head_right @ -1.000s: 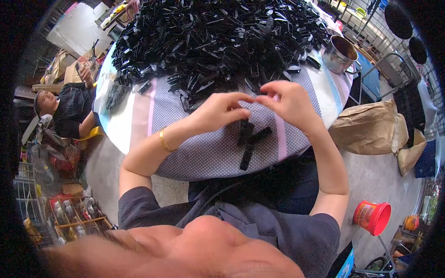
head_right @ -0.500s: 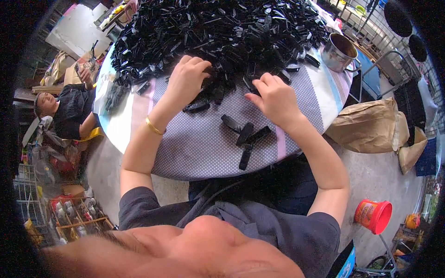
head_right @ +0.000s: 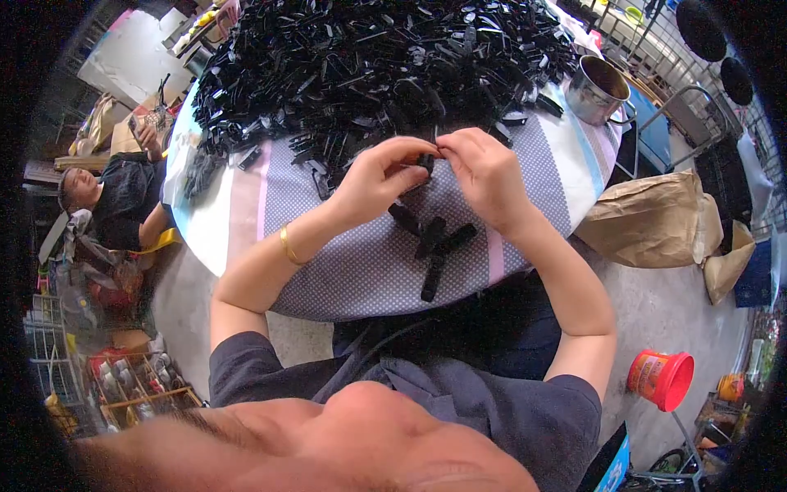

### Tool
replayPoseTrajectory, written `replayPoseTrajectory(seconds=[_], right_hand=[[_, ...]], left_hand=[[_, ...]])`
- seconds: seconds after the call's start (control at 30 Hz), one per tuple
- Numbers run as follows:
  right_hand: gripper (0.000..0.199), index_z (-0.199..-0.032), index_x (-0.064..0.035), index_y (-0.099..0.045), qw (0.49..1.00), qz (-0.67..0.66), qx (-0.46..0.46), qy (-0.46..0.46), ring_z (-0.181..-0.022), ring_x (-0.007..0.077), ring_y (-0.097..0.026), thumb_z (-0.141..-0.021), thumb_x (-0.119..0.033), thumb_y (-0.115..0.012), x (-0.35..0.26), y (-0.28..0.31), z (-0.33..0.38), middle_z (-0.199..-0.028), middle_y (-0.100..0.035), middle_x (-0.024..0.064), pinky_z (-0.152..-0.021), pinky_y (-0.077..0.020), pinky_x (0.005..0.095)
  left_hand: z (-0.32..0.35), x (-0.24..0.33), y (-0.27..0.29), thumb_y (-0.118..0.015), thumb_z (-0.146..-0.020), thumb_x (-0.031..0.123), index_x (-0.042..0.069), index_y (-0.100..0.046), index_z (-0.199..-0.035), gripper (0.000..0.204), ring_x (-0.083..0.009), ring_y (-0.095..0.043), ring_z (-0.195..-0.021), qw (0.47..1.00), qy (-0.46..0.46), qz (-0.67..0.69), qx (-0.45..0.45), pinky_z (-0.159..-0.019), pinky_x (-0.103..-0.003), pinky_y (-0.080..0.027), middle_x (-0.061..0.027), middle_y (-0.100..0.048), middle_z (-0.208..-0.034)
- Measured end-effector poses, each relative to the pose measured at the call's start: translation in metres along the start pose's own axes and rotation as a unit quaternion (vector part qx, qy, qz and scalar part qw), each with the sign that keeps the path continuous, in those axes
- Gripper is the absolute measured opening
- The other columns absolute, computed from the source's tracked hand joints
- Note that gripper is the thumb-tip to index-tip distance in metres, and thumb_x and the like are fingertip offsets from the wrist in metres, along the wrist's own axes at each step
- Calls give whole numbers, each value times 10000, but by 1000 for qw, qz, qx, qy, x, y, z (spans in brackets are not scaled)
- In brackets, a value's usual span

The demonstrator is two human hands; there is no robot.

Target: Inspecting and sorting small black plastic mechanical components on a table in a workspace.

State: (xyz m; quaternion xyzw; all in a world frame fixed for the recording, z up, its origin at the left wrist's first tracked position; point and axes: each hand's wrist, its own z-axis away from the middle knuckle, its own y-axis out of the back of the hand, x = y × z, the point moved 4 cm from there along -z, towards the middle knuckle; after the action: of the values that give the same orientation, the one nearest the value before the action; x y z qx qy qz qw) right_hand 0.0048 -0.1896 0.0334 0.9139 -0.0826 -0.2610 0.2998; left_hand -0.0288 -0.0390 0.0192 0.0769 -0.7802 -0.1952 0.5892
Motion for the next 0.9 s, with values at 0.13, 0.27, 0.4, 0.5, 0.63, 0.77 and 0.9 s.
replayPoseTrajectory(seconds=[0.13,0.27,0.4,0.5,0.63,0.77,0.9], right_hand=[[134,-928,3,-613,997,-65,18,-24,-751,190,-596,-814,30,-548,3,9,-6,-855,-588,111,-627,-474,262],[105,-920,1,-614,981,-178,-8,-75,-760,121,-583,-834,10,-554,1,3,-4,-798,-582,63,-616,-465,221],[51,-869,14,-604,946,-236,70,-211,-714,101,-578,-836,-13,-575,3,-5,5,-807,-593,37,-604,-461,209],[78,-882,20,-593,973,-163,62,-152,-703,120,-588,-813,-15,-604,0,-4,5,-839,-609,57,-622,-477,213],[186,-947,21,-613,992,-110,60,-30,-743,185,-617,-762,22,-624,-15,-3,1,-900,-617,117,-646,-505,250],[249,-995,16,-617,981,-165,50,-92,-772,192,-615,-747,37,-621,-14,-5,3,-959,-600,131,-656,-513,261],[275,-1004,11,-619,986,-145,44,-63,-778,189,-616,-730,37,-633,-17,1,1,-954,-599,133,-645,-519,264]], left_hand=[[-3,-11,5,-512,-873,35,19,-548,-1124,253,-82,-546,-853,985,49,163,31,-752,-218,-463,-50,-577,-1008],[1,-16,-4,-483,-903,78,-8,-499,-1174,284,-123,-575,-901,939,137,310,-50,-780,-252,-494,-70,-579,-1028],[6,-16,-13,-487,-912,118,3,-478,-1194,305,-145,-602,-881,903,167,396,-18,-760,-265,-515,-80,-583,-1027],[7,-13,-10,-487,-912,116,8,-477,-1196,304,-152,-603,-897,898,167,405,-20,-760,-266,-519,-87,-583,-1045],[6,-19,-4,-487,-908,91,7,-493,-1193,297,-150,-597,-914,920,143,365,20,-754,-273,-520,-88,-588,-1058],[5,-15,-3,-507,-895,72,4,-505,-1193,305,-148,-589,-922,924,101,367,33,-777,-269,-509,-86,-596,-1058],[6,-13,0,-553,-865,57,0,-540,-1166,307,-137,-583,-912,960,65,267,47,-806,-257,-493,-89,-602,-1059]])
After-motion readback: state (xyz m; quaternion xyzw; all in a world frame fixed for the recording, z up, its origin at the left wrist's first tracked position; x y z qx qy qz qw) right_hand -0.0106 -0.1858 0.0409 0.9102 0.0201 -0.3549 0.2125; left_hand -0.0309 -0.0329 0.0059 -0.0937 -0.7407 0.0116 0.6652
